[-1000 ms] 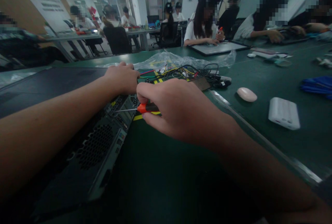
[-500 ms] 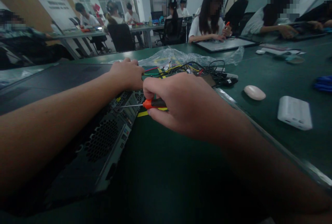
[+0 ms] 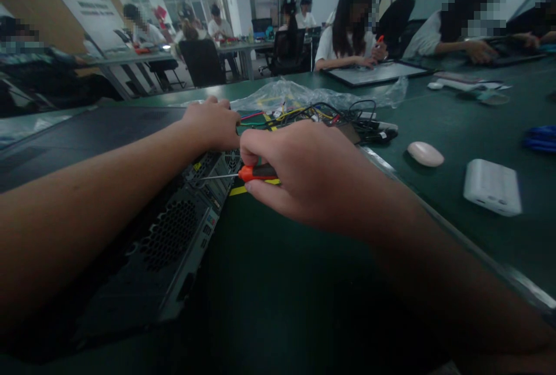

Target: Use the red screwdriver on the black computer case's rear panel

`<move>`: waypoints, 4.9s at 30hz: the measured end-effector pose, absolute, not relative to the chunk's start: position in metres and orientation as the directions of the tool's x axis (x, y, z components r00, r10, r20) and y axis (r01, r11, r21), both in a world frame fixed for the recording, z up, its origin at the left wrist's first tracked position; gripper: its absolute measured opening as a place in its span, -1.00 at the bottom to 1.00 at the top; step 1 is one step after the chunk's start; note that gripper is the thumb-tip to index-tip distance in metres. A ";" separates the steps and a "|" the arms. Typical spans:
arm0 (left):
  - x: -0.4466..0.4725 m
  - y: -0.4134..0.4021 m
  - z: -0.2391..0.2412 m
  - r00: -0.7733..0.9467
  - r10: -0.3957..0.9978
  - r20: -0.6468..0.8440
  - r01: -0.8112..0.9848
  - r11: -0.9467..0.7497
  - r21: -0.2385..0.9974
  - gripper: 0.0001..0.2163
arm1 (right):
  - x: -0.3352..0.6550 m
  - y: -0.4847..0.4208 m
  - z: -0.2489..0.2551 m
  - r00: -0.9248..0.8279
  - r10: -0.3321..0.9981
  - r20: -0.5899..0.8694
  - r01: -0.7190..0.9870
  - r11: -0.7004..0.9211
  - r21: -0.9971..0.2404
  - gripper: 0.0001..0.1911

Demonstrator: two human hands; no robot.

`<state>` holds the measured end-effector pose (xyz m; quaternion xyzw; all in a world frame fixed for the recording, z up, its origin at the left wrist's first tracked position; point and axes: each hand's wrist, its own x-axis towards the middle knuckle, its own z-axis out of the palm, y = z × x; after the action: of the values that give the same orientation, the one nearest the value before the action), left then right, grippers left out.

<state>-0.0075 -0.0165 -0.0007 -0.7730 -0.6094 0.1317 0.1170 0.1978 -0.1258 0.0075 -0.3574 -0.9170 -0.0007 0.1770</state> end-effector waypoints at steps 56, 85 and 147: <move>-0.014 -0.005 -0.009 0.226 0.974 -0.034 0.902 -0.222 -0.370 -0.50 | 0.196 -0.128 0.002 -0.695 0.627 0.352 0.642 0.761 -0.090 -0.68; -0.014 -0.007 -0.008 0.238 0.971 -0.032 0.903 -0.233 -0.362 -0.48 | 0.197 -0.127 0.005 -0.696 0.635 0.335 0.645 0.758 -0.096 -0.73; -0.015 -0.001 -0.013 0.189 0.982 -0.022 0.909 -0.183 -0.375 -0.44 | 0.198 -0.128 0.005 -0.686 0.643 0.340 0.656 0.749 -0.093 -0.76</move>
<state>-0.0148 -0.0005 -0.0129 -0.7580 -0.6236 0.1300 0.1402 0.1979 -0.1278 0.0048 -0.3537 -0.9181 -0.0182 0.1780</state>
